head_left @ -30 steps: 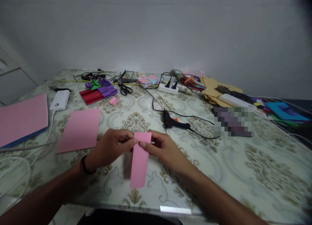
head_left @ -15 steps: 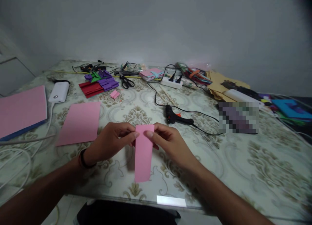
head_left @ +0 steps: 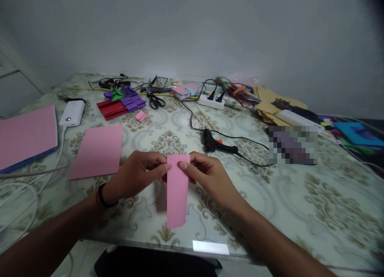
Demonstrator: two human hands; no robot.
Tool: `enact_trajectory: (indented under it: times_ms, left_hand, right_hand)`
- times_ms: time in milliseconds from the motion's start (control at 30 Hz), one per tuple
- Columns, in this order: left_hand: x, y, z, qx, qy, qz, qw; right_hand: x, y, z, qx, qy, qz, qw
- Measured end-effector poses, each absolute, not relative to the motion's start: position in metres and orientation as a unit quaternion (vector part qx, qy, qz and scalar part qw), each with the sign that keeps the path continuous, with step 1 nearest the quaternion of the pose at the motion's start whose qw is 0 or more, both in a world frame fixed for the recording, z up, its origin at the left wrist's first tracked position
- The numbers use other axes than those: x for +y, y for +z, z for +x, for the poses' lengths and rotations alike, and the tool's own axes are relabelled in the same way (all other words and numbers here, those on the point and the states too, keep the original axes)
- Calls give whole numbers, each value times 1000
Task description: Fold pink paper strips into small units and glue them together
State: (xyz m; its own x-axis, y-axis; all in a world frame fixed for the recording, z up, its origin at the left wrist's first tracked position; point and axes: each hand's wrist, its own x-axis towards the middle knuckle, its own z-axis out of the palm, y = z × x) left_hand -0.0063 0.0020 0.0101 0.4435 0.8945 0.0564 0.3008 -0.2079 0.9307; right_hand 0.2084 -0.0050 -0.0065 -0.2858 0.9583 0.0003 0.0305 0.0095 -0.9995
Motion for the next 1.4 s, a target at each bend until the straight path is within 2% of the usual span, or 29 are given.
enact_trajectory:
  times_ms: [633,1200,1400]
  left_hand:
    - [3,9,-8,428,308,717,457]
    - [3,12,-8,443,296,736,417]
    - [4,10,-9,458,290,731,415]
  right_hand:
    - [-5,-8,209,-568,540,-448,431]
    - [-3,-16,212,-559,536,-397,494]
    - [1,-18,213,-579,547,-422,433]
